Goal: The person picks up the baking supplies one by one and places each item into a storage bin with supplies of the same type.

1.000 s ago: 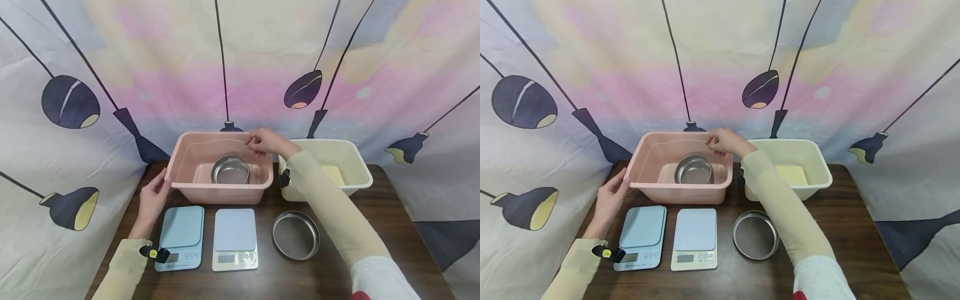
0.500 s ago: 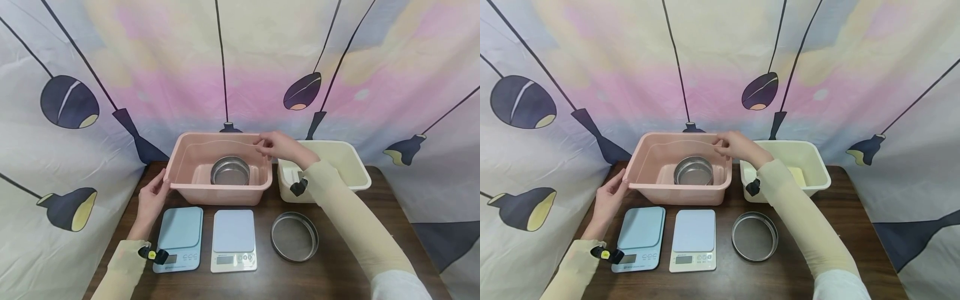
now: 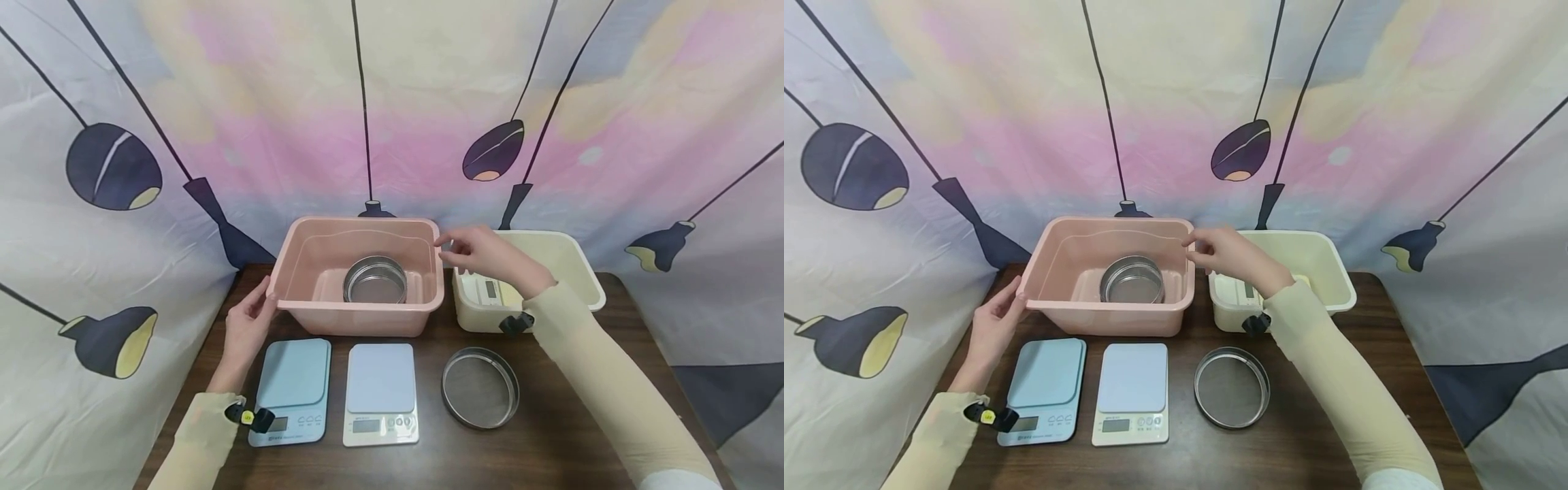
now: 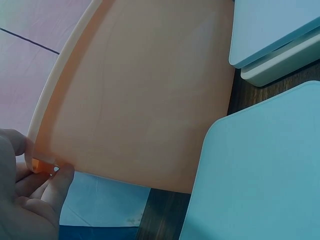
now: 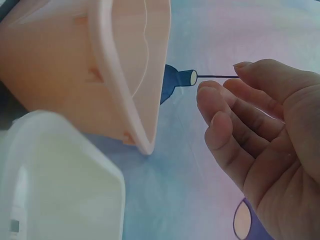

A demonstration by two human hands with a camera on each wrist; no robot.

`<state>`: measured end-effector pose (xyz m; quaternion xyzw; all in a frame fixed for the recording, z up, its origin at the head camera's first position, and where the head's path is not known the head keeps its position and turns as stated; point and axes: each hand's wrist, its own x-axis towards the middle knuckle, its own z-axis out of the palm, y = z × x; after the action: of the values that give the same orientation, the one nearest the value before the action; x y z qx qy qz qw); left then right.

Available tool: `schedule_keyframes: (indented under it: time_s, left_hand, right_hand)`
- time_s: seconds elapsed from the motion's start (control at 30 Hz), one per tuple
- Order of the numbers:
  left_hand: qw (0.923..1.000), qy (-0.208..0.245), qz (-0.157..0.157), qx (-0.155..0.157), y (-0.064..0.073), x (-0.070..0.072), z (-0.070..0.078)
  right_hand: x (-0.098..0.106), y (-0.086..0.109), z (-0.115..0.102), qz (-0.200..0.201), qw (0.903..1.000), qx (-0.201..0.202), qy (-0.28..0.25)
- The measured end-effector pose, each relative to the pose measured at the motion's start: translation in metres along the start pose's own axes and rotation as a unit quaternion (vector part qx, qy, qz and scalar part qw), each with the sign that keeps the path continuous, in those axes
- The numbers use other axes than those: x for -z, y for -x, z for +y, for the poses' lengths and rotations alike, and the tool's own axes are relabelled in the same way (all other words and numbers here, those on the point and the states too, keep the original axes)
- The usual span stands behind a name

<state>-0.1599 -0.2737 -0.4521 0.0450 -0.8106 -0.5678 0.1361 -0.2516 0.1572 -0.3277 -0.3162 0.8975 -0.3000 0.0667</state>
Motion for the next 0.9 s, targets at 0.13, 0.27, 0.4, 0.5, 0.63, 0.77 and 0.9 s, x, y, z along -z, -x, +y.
schedule_keyframes:
  time_s: [0.13, 0.27, 0.4, 0.5, 0.63, 0.77, 0.9]
  left_hand:
    - [1.0, 0.003, 0.001, -0.001, -0.001, 0.001, -0.002]
    - [1.0, 0.008, 0.0, -0.004, -0.001, 0.001, -0.002]
    - [1.0, 0.006, -0.002, -0.005, -0.001, 0.002, -0.001]
    - [0.9999, 0.008, -0.002, -0.007, -0.001, 0.002, -0.001]
    - [0.9991, 0.042, -0.001, -0.012, -0.001, 0.0, -0.001]
    - [0.9976, 0.067, -0.004, -0.018, -0.001, -0.001, 0.0]
    - [0.9977, 0.065, -0.004, -0.017, -0.001, 0.0, 0.0]
  right_hand:
    - [-0.001, 0.013, 0.006, 0.004, 0.9999, -0.012, 0.004]
    - [-0.003, 0.026, 0.012, 0.007, 0.9999, -0.012, 0.003]
    - [-0.004, 0.04, 0.017, 0.015, 0.9999, 0.002, 0.006]
    - [-0.006, 0.053, 0.021, 0.022, 0.9997, 0.006, 0.008]
    - [-0.01, 0.071, 0.027, 0.032, 0.9995, 0.002, 0.004]
    - [-0.016, 0.089, 0.033, 0.05, 0.9987, 0.008, 0.007]
    - [-0.022, 0.103, 0.04, 0.071, 0.9972, 0.018, 0.011]
